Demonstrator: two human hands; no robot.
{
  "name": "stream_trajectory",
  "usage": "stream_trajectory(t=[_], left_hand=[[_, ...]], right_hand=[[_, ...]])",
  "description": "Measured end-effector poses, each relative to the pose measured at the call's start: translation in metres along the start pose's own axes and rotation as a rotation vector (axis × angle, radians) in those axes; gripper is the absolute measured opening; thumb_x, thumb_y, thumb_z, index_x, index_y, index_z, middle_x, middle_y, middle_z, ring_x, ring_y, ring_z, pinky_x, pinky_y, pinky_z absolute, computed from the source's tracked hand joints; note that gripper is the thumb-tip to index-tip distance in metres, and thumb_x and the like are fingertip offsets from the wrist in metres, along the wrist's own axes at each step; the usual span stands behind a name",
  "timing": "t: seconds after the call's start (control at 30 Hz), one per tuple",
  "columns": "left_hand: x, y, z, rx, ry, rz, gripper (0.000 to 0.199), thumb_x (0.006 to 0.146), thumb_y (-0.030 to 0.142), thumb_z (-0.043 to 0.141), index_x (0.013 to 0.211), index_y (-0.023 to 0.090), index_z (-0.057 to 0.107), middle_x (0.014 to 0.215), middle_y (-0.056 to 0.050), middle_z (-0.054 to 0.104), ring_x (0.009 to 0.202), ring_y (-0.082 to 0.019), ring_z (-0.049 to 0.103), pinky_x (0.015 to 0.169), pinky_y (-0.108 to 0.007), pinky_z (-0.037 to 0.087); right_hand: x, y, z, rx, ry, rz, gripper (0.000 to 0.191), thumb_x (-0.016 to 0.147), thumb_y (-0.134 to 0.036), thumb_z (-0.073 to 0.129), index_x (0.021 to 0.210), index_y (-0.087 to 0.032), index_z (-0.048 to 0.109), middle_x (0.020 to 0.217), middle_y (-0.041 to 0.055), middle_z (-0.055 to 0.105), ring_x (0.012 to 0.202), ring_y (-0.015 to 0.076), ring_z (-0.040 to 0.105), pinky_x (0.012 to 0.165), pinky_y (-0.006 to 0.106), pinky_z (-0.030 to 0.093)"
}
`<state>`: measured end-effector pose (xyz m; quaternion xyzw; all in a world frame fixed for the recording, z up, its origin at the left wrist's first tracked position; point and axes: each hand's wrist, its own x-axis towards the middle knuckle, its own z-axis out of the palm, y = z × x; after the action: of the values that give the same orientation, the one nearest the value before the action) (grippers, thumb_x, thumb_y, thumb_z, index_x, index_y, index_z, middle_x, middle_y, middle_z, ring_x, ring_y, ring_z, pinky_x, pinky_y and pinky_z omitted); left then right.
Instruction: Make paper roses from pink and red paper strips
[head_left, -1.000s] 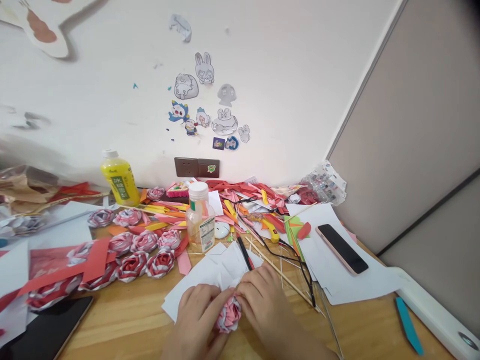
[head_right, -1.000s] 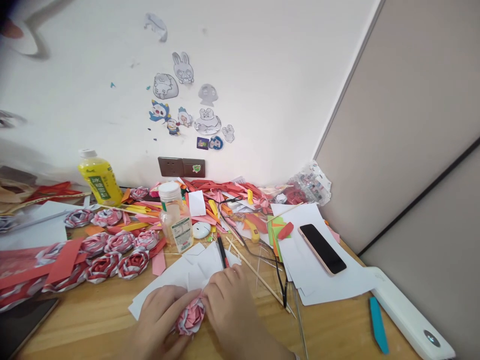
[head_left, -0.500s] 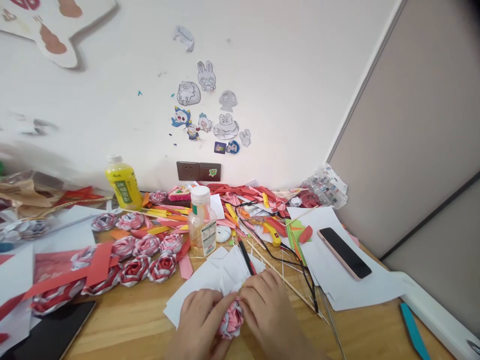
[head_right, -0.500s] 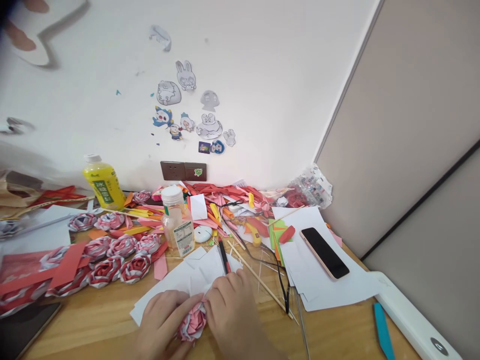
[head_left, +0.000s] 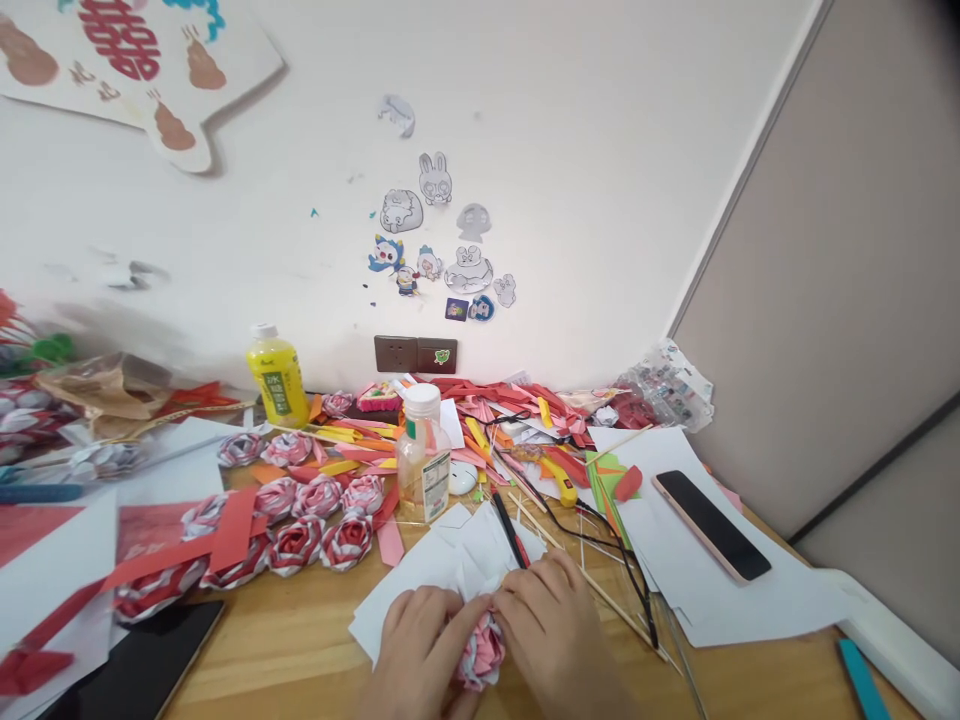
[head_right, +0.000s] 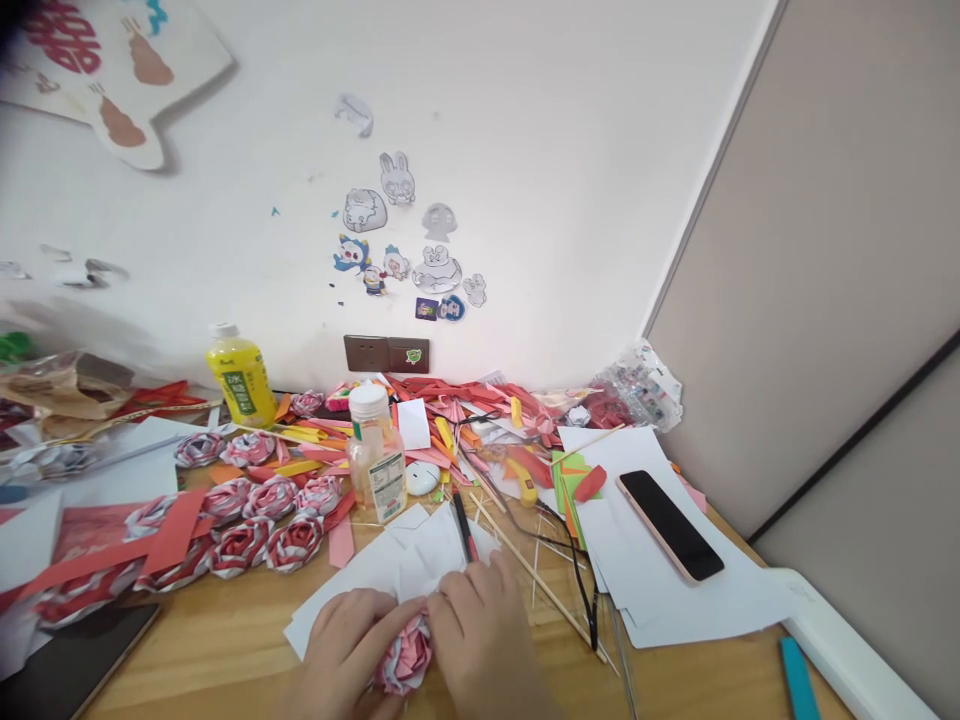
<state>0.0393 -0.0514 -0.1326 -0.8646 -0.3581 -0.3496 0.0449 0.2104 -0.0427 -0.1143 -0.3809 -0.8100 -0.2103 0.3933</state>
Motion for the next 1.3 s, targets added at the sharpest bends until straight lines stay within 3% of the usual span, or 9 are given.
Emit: stream_trajectory(t=[0.13,0.37,0.53,0.87,1.3], left_hand=[[0.002,0.000,-0.003,0.016,0.028,0.012,0.055,0.063,0.004,0.053,0.116,0.016,0.050,0.086,-0.006,0.059,0.076,-0.020,0.055,0.067,-0.034,0.047],[0.003,0.001,-0.004,0.025,0.035,0.023,0.052,0.065,0.005,0.052,0.116,0.016,0.049,0.086,-0.006,0.060,0.076,-0.020,0.056,0.067,-0.034,0.047],[0.002,-0.002,-0.001,0.028,0.063,0.043,0.052,0.064,0.005,0.050,0.115,0.015,0.051,0.083,-0.006,0.059,0.074,-0.019,0.056,0.065,-0.033,0.046],[-0.004,-0.008,0.003,0.070,0.051,0.052,0.052,0.065,0.009,0.052,0.116,0.020,0.052,0.085,-0.005,0.062,0.075,-0.020,0.057,0.068,-0.032,0.046],[-0.005,-0.009,0.003,0.053,0.035,0.047,0.053,0.067,0.009,0.054,0.119,0.018,0.052,0.087,-0.005,0.062,0.079,-0.019,0.057,0.071,-0.032,0.046]], right_hand=[[0.002,0.000,-0.002,0.011,-0.031,0.018,0.028,0.093,-0.012,0.039,0.073,-0.019,0.057,0.063,0.0005,0.057,0.063,0.0169,0.050,0.074,0.037,0.034],[0.000,-0.002,0.002,0.018,0.027,0.010,0.035,0.095,-0.010,0.032,0.070,-0.019,0.055,0.062,0.0006,0.057,0.063,0.0168,0.048,0.078,0.038,0.032],[-0.001,0.000,-0.003,0.070,-0.066,0.057,0.027,0.093,-0.015,0.039,0.073,-0.018,0.056,0.067,0.0016,0.058,0.065,0.0174,0.049,0.073,0.036,0.034],[0.000,0.000,0.002,0.006,0.013,0.021,0.028,0.090,-0.008,0.040,0.068,-0.019,0.053,0.061,-0.0007,0.056,0.062,0.0158,0.048,0.077,0.037,0.034],[-0.001,-0.001,-0.003,0.275,-0.068,0.230,0.024,0.092,-0.020,0.043,0.070,-0.018,0.051,0.069,-0.0012,0.057,0.069,0.0152,0.047,0.074,0.033,0.031]])
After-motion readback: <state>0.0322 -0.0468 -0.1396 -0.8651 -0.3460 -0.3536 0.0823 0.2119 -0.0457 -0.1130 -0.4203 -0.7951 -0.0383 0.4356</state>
